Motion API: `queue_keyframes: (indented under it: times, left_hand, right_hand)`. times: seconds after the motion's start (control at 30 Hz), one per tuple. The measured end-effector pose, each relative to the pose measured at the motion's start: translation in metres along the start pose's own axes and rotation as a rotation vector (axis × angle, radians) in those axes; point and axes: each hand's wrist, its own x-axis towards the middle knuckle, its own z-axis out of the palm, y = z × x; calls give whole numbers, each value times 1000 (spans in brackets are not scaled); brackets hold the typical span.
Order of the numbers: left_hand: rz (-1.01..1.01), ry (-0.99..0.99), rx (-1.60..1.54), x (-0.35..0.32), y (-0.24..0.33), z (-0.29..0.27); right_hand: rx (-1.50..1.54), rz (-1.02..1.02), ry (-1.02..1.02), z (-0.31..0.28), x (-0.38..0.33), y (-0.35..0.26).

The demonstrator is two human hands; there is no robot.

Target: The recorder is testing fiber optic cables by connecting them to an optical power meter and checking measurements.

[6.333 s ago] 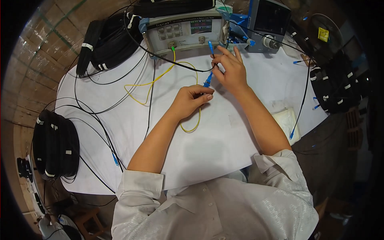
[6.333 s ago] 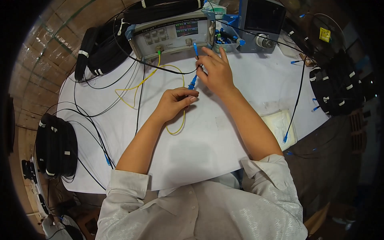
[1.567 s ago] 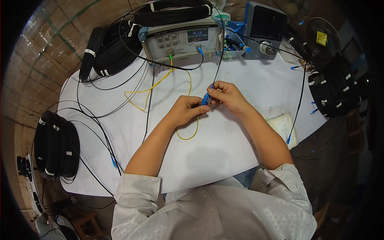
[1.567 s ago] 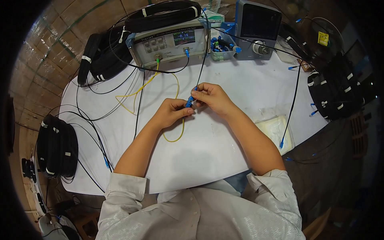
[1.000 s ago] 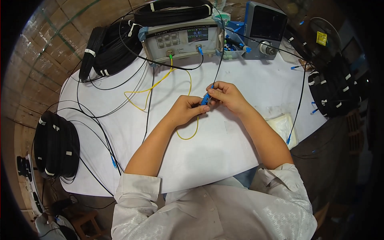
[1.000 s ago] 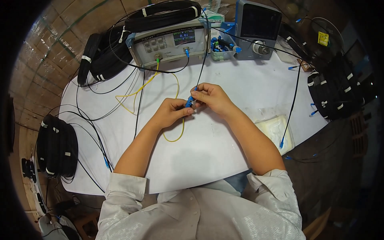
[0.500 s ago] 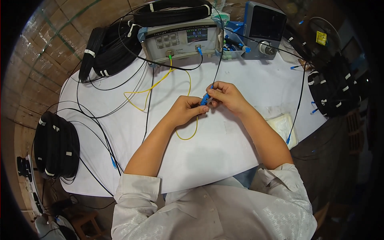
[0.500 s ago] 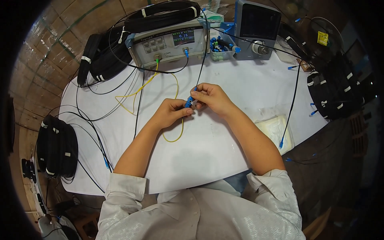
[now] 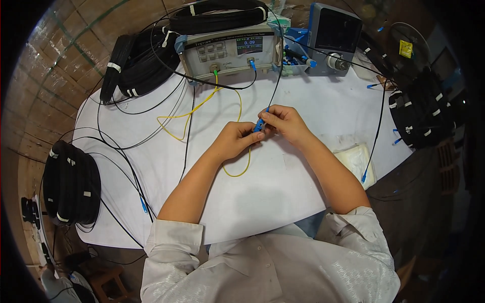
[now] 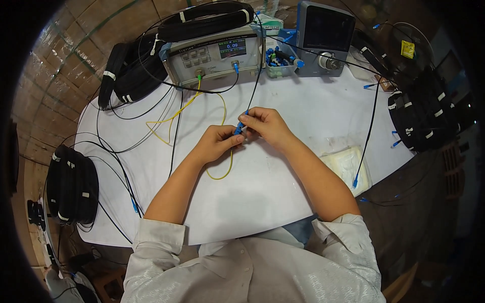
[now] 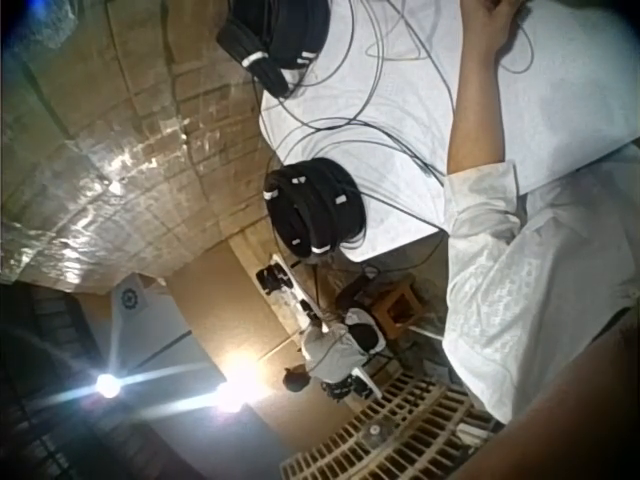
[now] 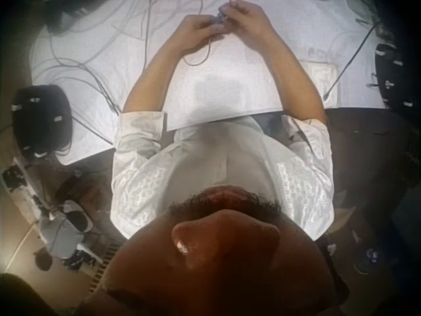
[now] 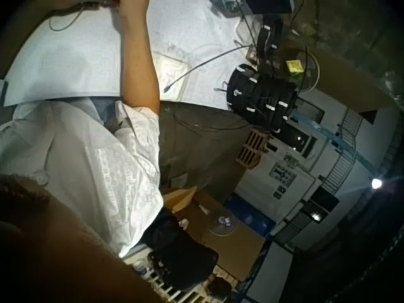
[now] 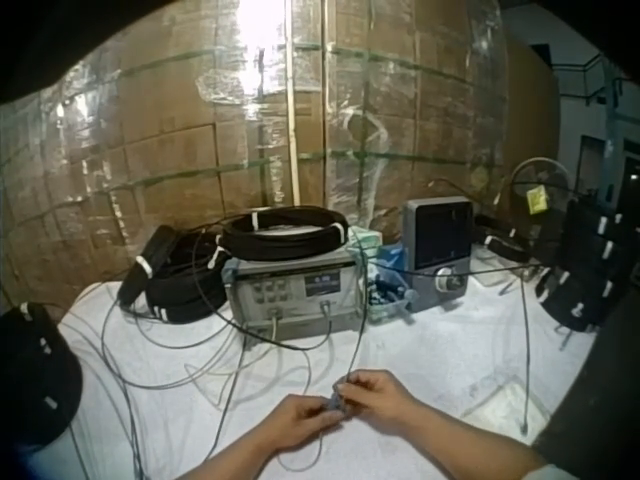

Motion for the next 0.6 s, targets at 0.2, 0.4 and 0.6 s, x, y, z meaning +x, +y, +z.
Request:
queue_keyframes:
  times: [0.2, 0.4, 0.6]
  left_hand:
    - [10, 32, 35, 1, -2, -1]
    - [39, 147, -10, 2, -1, 2]
    - [60, 93, 34, 3, -5, -2]
  right_hand:
    - [-107, -127, -69, 0, 0, 0]
    - [-115, -206, 12, 1, 4, 9]
    - [-149, -293, 30, 5, 1, 3]
